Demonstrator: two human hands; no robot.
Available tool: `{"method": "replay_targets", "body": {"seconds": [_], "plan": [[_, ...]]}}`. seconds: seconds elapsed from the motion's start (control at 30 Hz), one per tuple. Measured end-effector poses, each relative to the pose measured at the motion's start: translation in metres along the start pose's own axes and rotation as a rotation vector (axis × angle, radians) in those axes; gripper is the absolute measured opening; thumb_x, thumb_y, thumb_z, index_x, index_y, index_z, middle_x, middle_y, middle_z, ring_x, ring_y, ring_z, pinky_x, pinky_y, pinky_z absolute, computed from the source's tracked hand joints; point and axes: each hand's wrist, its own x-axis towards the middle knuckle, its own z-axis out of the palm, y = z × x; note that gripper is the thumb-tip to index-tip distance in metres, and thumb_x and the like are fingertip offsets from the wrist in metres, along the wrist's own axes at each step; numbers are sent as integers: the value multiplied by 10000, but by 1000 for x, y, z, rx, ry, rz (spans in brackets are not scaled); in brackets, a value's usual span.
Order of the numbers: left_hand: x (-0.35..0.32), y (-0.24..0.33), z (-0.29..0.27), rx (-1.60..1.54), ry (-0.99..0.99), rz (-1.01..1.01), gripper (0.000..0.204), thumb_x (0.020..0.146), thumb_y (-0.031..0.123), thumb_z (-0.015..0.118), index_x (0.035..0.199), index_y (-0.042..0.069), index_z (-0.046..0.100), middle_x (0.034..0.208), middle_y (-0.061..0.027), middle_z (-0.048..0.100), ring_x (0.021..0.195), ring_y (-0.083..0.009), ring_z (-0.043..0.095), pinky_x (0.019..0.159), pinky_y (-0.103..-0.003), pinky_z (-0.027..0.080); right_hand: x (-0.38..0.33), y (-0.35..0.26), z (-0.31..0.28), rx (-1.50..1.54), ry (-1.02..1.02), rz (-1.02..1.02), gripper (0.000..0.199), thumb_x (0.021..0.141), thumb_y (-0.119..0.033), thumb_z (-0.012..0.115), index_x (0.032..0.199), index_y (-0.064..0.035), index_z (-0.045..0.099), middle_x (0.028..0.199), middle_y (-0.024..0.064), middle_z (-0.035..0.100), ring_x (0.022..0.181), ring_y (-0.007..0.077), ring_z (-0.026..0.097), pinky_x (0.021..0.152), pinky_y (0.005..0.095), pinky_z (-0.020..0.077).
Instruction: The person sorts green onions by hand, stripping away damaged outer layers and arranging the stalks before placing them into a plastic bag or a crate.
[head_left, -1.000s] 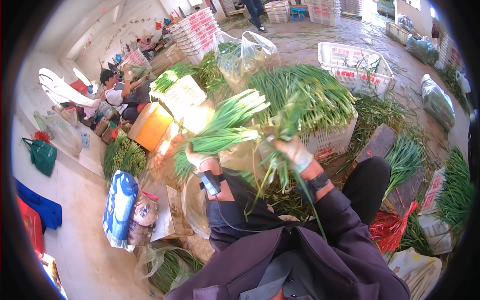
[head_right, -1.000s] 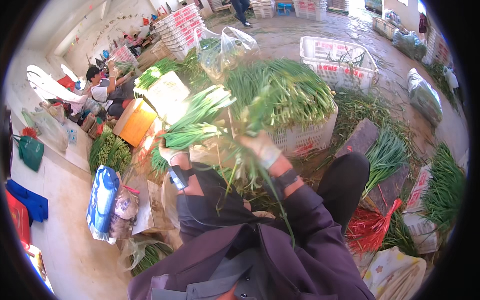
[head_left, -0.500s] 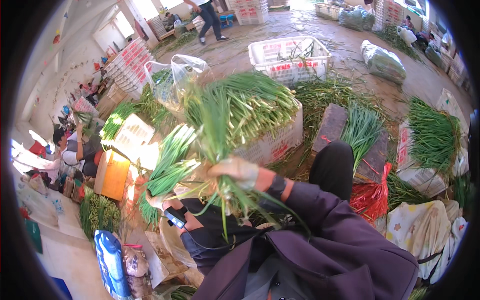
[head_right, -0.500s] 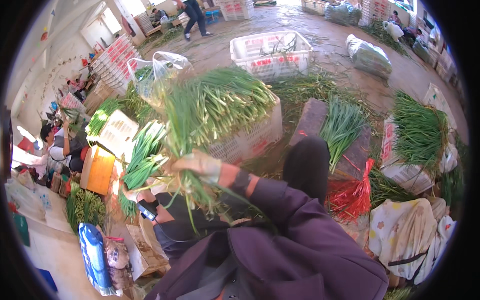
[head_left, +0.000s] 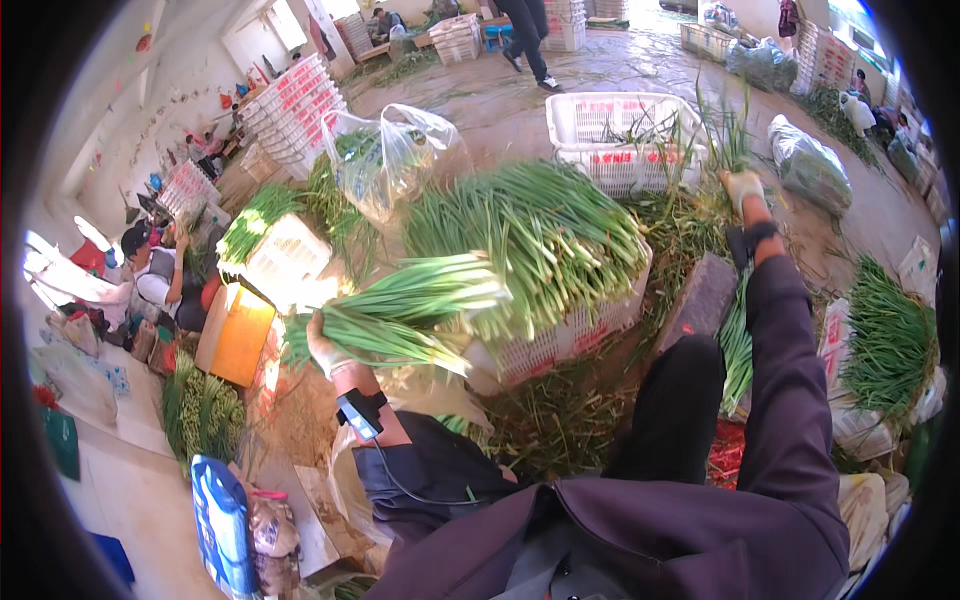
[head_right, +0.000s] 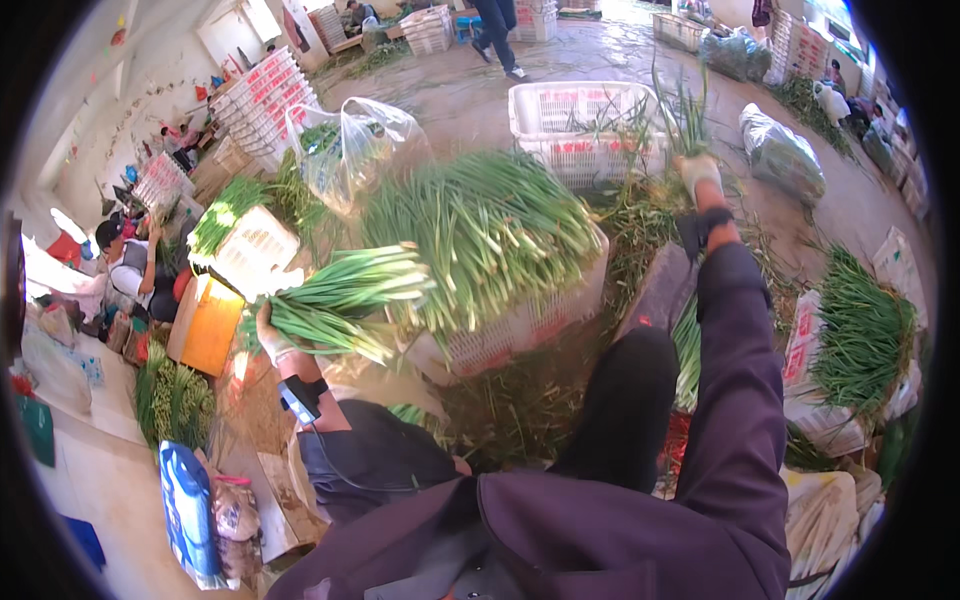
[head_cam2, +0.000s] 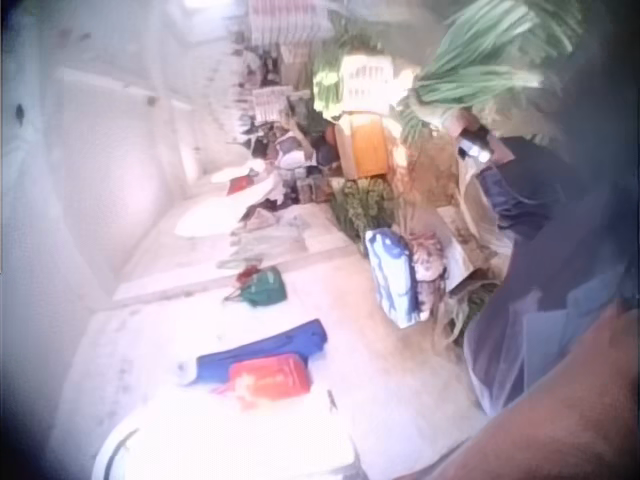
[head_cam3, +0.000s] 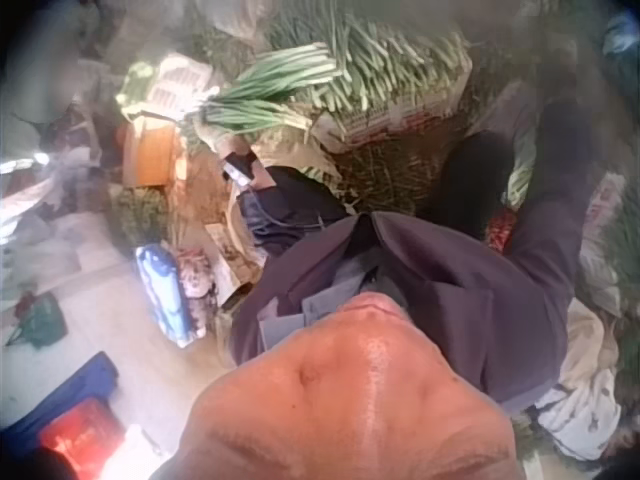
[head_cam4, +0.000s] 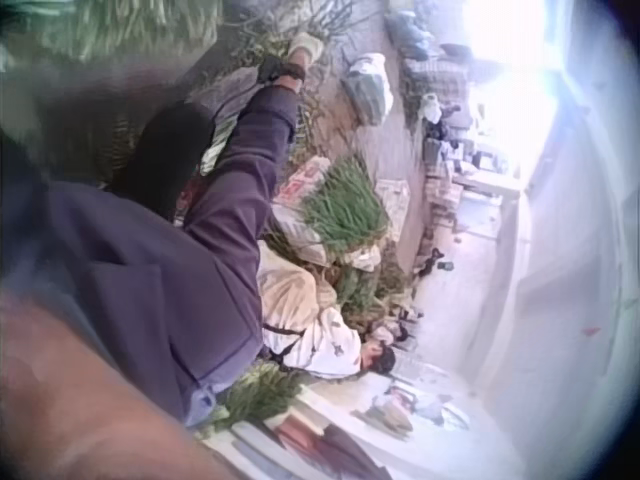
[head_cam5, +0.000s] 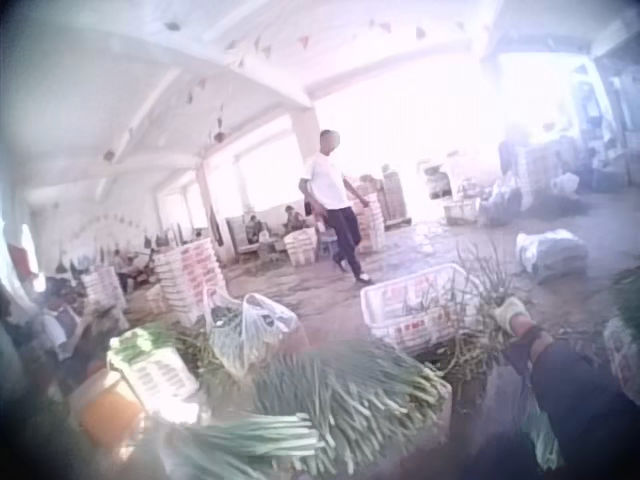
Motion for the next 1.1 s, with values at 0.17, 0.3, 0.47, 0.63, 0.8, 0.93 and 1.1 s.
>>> {"method": "replay_targets", "body": {"seconds": [0.17,0.3,0.47,0.63,0.8,0.93,1.1], "plan": [[35,26,90,297,-157,61,352,940,317,573,1101,15,654,1014,-137,698,954,-327,666,893,-487,536,-80,-160,110,483,-176,204,848,854,-462,770,1477,-3,424,1244,309,665,1122,417,677,962,459,523],[69,-87,205,472,-240,-273,327,929,313,664,1081,24,667,943,-135,719,827,-314,686,817,-463,565,-104,-88,131,430,32,23,857,855,-404,779,1518,-26,391,1177,274,693,979,347,721,822,432,578],[121,-201,192,1219,-242,-20,946,795,478,826,1458,-66,428,1330,-224,624,1177,-352,630,1034,-426,505,-145,-116,84,737,-306,135,861,846,-336,781,1545,-40,377,1228,252,683,1020,333,705,896,406,550],[134,-259,130,1759,-244,111,1225,725,575,854,1584,-33,226,1416,-315,558,1297,-419,578,1077,-419,468,-154,-168,40,914,-371,-93,722,888,-246,749,1511,-58,435,1203,186,690,981,233,703,834,336,563],[145,-225,133,1535,-325,117,970,845,548,765,1510,-53,394,1416,-291,573,1308,-404,574,1058,-424,471,-167,-255,12,1167,-434,-319,514,926,-191,715,1395,-37,571,1130,161,715,967,216,704,880,329,556],[129,-171,127,1250,-307,56,670,939,458,694,1370,-41,576,1321,-247,653,1140,-357,667,966,-403,522,-180,-324,-19,1224,-379,-441,327,925,-179,716,1208,-17,690,1057,146,743,937,205,715,871,320,555],[91,-109,75,1534,-338,177,660,900,442,730,1352,-20,598,1144,-226,737,1033,-305,715,907,-379,555,-205,-436,-49,1114,-299,-879,239,923,-167,690,1122,-39,729,1068,170,723,962,336,705,886,402,551]]}}
